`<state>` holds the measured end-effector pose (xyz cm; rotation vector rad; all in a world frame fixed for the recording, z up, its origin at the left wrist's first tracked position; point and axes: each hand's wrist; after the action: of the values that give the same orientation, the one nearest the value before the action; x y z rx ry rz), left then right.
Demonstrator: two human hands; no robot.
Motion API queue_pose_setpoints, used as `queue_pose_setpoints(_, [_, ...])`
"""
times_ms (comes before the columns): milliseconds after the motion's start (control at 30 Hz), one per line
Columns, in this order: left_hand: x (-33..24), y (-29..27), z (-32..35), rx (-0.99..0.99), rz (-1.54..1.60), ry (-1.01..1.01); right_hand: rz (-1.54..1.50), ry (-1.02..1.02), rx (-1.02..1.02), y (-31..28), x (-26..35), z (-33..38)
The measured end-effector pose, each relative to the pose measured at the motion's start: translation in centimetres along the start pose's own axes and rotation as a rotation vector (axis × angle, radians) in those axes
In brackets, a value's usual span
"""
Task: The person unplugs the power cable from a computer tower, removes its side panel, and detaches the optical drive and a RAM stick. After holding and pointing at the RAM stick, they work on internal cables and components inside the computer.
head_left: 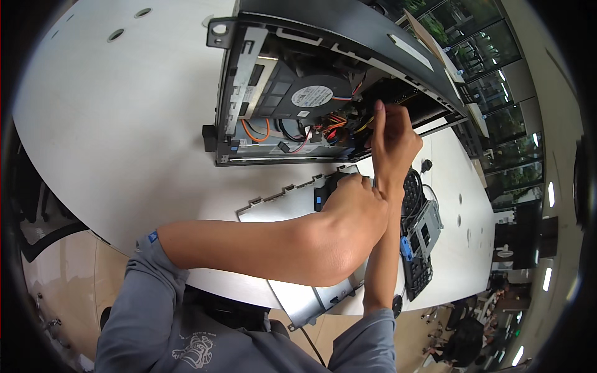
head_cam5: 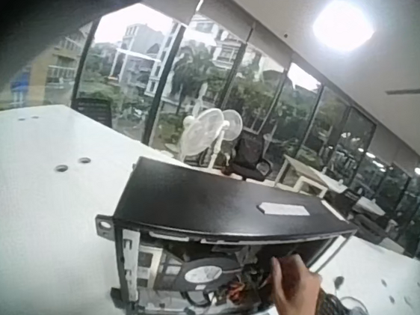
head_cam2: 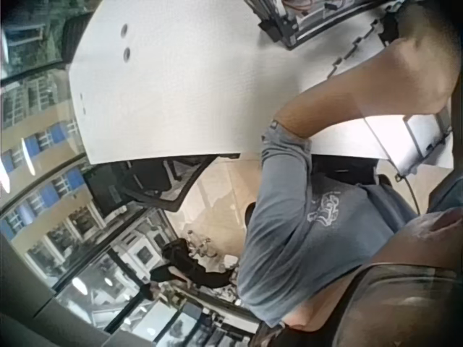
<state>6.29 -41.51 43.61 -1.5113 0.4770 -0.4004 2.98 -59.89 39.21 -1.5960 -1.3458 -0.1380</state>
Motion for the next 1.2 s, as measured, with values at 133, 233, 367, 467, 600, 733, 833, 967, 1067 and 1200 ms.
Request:
queue_pose_setpoints(133, [0.1,0.7,0.0,-0.106,-0.046,-0.034,0.077,-0.12,-0.089,0.5,-0.7,0.4])
queue_pose_setpoints(233, [0.0,0.2,0.2,-0.098,0.01,0.008,0.085,-0.199,-0.138,0.1,-1.5,1.7])
queue_pose_setpoints(367, [-0.6,-0.1,0.2,-0.122,-0.025,-0.015,0.111,-0.312,-0.258,-1.4,-4.0,3.6])
queue_pose_setpoints(467, [-0.8,-0.1,0.3,-0.112,-0.026,-0.052,-0.012,-0.208,-0.24,-3.2,-4.5,6.0])
queue_pose_setpoints(600, [-0.3,2.2,1.7,-0.605,-0.348,0.051,-0.101,-0.047,-0.236,-3.6,-7.5,9.3])
queue_pose_setpoints(733, [1.0,0.5,0.1,-0.538,-0.237,0.063,0.113,-0.172,-0.123,-4.4,-10.2,11.4])
queue_pose_setpoints(833, [1.9,5.2,-0.7,-0.858,-0.004,0.03,-0.056,-0.368,-0.042,-3.9,-8.3,10.5])
queue_pose_setpoints(967, [1.6,11.6,5.4,-0.777,0.412,-0.189,-0.425,0.225,0.383,-3.3,-5.0,12.3])
queue_pose_setpoints(1067, [1.8,15.0,6.8,-0.76,0.607,-0.232,-0.525,0.362,0.59,-3.6,-4.1,13.7])
queue_pose_setpoints(1200, [2.9,16.2,6.8,-0.851,0.636,-0.094,-0.572,0.434,0.75,-3.3,-3.2,15.6])
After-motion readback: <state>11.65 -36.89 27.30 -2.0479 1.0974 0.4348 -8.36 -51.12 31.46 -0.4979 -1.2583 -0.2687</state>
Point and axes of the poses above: each hand's wrist, its own z-axis away from the middle knuckle, its own y-axis out of the palm, x = y × z, and after that the axes turned 15 degrees about y, right-handed
